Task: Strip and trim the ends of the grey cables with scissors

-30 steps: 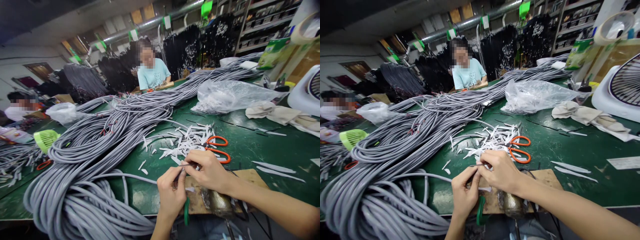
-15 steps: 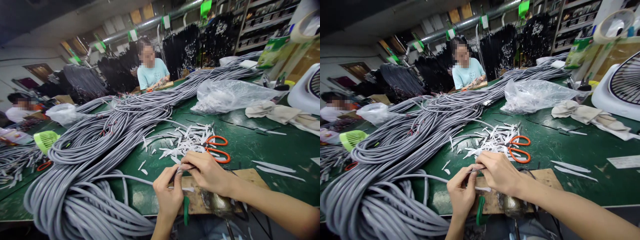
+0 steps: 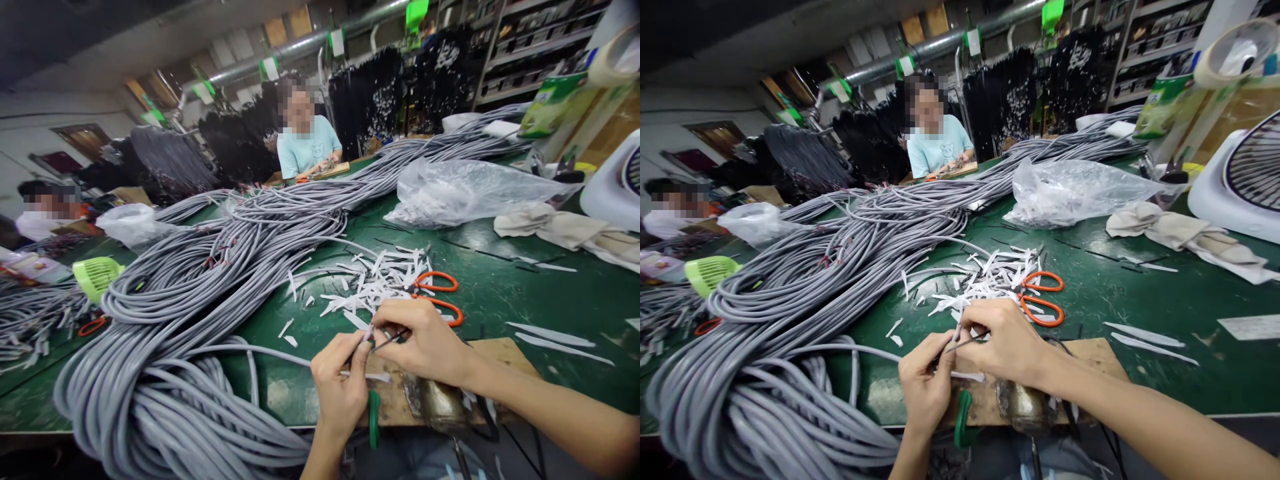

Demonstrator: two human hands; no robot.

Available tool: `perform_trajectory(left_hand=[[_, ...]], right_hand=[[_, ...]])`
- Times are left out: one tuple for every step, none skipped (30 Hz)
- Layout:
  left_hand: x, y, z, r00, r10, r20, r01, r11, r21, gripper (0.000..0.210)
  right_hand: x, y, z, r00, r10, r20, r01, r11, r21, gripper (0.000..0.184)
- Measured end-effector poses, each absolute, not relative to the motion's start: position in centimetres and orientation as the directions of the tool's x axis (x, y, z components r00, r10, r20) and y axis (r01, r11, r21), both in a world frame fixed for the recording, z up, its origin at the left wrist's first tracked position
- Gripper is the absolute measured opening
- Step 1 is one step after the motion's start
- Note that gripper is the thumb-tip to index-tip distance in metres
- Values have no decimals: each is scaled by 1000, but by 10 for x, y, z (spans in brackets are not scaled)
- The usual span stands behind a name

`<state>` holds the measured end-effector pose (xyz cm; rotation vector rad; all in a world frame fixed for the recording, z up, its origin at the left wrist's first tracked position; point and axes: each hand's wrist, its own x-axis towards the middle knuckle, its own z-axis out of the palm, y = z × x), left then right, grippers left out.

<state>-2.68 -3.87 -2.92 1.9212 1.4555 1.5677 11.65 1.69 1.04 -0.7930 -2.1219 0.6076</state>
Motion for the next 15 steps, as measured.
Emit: perform_trajectory(left_hand=[[-27,-39,-29,-83,811,579,511,-464,724,16],[-27,-39,-28,-82,813,576,501,-466,729,16],[-27,-39,-28,-88,815,573,496,-463,734,15],[-26,-38,-28,-96,817,569,498,-455,738,15],[-25,-38,-28,-107,819,564,509,-443,739,14],[-24,-37,-28,-120,818,562,528,-427,734,14],[-23,-36,-29,-131,813,567,555,-414,722,14],[-22,-36,-30,-135,806,577,584,-405,703,14],[-21,-35,-31,-134,796,590,612,-401,681,14],[-20,-35,-31,-129,788,603,636,-401,659,14],[-20,-35,-32,-124,781,612,654,-400,642,15],[-20,-36,-32,-116,781,613,663,-399,634,15],[-21,-37,-32,-108,790,604,662,-396,636,14],[-22,-38,-31,-101,804,587,652,-392,649,14],[-23,-39,-30,-91,822,561,634,-387,670,15]], right_hand=[[117,17,12,-504,712,489,334,683,-649,10],[117,17,13,-504,716,483,333,677,-656,11],[117,17,14,-506,717,480,329,675,-661,11],[117,17,14,-507,714,483,323,677,-662,11],[117,16,14,-507,709,490,317,682,-659,11],[117,16,13,-508,702,500,310,690,-654,11],[116,16,12,-506,694,513,304,700,-646,12],[116,16,11,-503,684,528,302,712,-635,12],[115,16,9,-496,675,546,303,724,-620,13],[115,16,7,-490,667,560,306,734,-606,14],[114,17,6,-484,663,571,308,740,-597,14],[114,17,5,-480,663,575,308,741,-597,15],[114,18,4,-477,669,570,304,734,-607,15],[114,18,4,-477,680,556,300,721,-625,14],[113,18,5,-482,693,536,296,705,-645,13]])
